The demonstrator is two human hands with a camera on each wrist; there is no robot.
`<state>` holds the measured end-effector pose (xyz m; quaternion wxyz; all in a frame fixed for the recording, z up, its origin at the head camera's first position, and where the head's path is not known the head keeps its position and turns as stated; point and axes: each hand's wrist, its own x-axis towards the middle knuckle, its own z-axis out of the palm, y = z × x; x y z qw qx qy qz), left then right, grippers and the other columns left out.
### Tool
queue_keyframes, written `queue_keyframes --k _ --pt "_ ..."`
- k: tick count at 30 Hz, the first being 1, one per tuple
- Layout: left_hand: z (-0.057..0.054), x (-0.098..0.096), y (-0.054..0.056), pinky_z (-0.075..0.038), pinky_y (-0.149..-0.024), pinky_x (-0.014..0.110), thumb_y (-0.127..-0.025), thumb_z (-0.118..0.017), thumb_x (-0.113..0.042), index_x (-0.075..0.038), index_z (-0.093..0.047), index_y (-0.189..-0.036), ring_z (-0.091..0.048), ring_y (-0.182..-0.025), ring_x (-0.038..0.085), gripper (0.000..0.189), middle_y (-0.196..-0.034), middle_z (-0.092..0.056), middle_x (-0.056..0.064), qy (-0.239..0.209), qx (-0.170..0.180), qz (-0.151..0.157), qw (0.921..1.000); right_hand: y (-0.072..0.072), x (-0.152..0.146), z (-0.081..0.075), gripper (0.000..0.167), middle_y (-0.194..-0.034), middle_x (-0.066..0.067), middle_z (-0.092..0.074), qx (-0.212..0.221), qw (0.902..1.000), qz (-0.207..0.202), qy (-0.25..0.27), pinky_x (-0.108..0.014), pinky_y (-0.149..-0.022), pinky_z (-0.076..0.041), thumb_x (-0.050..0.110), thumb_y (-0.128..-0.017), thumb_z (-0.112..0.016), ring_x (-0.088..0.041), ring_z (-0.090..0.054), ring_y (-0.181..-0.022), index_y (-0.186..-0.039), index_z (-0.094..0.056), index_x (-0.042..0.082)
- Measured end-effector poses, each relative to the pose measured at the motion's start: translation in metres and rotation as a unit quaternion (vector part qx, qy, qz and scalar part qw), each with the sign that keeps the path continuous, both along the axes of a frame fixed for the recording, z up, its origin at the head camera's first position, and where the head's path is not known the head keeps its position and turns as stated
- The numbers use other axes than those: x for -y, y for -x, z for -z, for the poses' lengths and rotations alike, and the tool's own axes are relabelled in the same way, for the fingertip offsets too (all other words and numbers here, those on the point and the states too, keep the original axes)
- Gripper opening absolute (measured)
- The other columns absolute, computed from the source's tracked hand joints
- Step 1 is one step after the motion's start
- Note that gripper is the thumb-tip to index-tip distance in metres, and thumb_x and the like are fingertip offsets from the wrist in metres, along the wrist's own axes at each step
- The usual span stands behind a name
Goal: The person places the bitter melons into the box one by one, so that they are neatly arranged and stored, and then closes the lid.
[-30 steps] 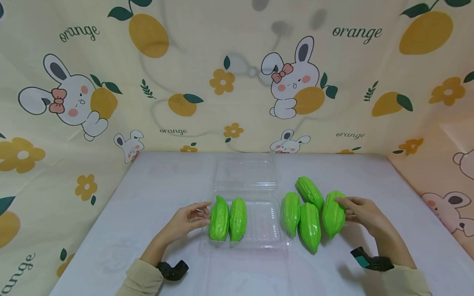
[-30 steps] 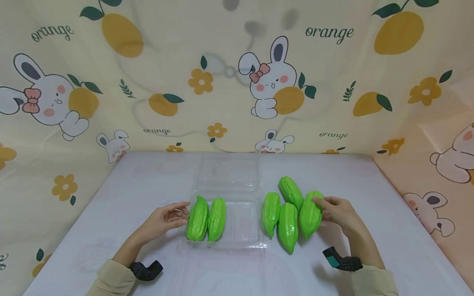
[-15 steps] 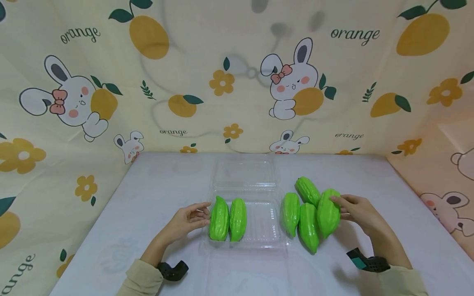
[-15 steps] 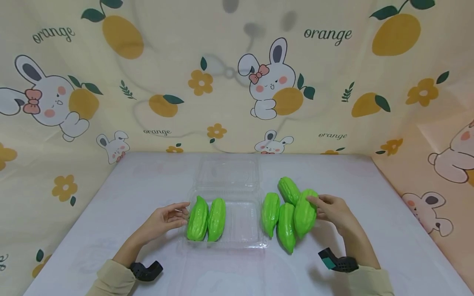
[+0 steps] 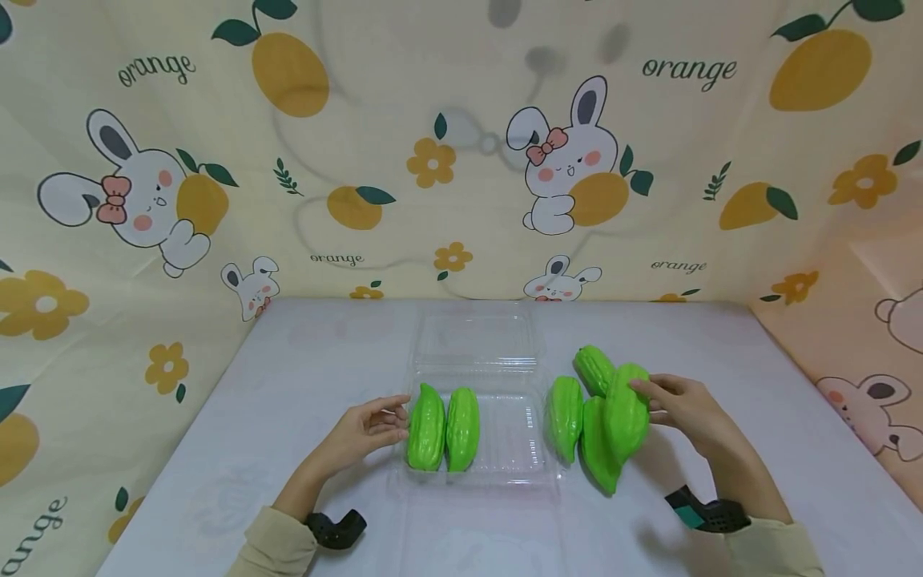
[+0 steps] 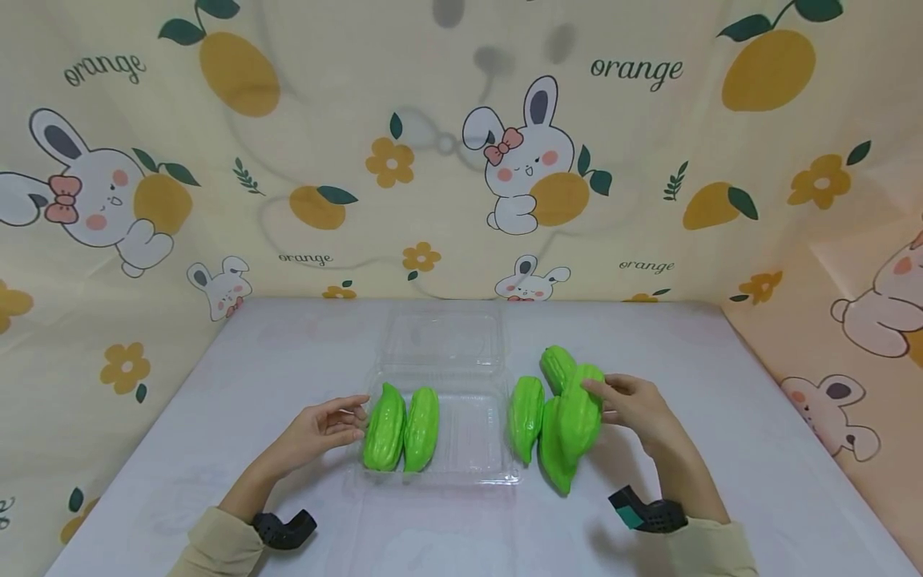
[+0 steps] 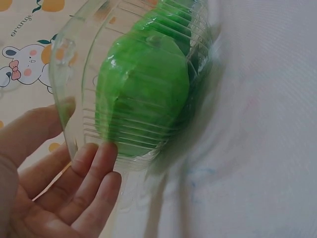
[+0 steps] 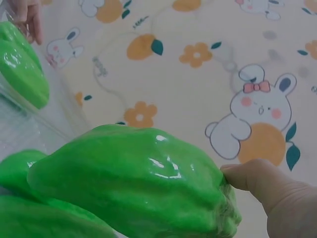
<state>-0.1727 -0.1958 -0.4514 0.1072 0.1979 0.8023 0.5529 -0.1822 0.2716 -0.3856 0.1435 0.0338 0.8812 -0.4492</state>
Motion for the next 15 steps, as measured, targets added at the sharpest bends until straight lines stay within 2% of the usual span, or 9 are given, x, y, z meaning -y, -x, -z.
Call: queue_keyframes --k 9,12,15 --pt "0.001 0.000 0.001 -0.052 -0.086 0.011 -0.090 -0.068 -0.017 0.009 -0.044 -0.138 -0.060 -0.101 0.006 0.060 -0.117 -0.058 0.028 -0.006 0.005 0.007 0.9999 0.002 0.014 -0.006 0.074 -0.140 -0.035 -0.042 -0.013 0.9997 -0.011 0.015 -0.027 -0.086 -0.059 0.041 -0.101 -0.046 -0.010 -0.062 -0.098 -0.141 -0.028 -0.018" --pt "0.001 0.000 0.001 -0.052 -0.085 0.011 -0.090 -0.068 -0.017 0.009 -0.044 -0.138 -0.060 -0.101 0.005 0.060 -0.118 -0.057 0.029 -0.009 0.011 0.008 0.9999 0.002 0.019 -0.007 0.073 -0.140 -0.035 -0.042 -0.014 0.9997 -0.016 0.016 -0.029 -0.087 -0.059 0.040 -0.101 -0.046 -0.011 -0.061 -0.099 -0.141 -0.028 -0.018" --pt "0.000 0.000 0.000 -0.052 -0.085 0.012 -0.090 -0.067 -0.016 0.010 -0.044 -0.138 -0.061 -0.103 0.010 0.059 -0.118 -0.057 0.029 -0.012 0.014 0.011 0.9998 0.002 0.024 -0.005 0.071 -0.140 -0.035 -0.042 -0.012 0.9995 -0.022 0.021 -0.029 -0.088 -0.058 0.038 -0.101 -0.048 -0.013 -0.061 -0.100 -0.141 -0.029 -0.018"
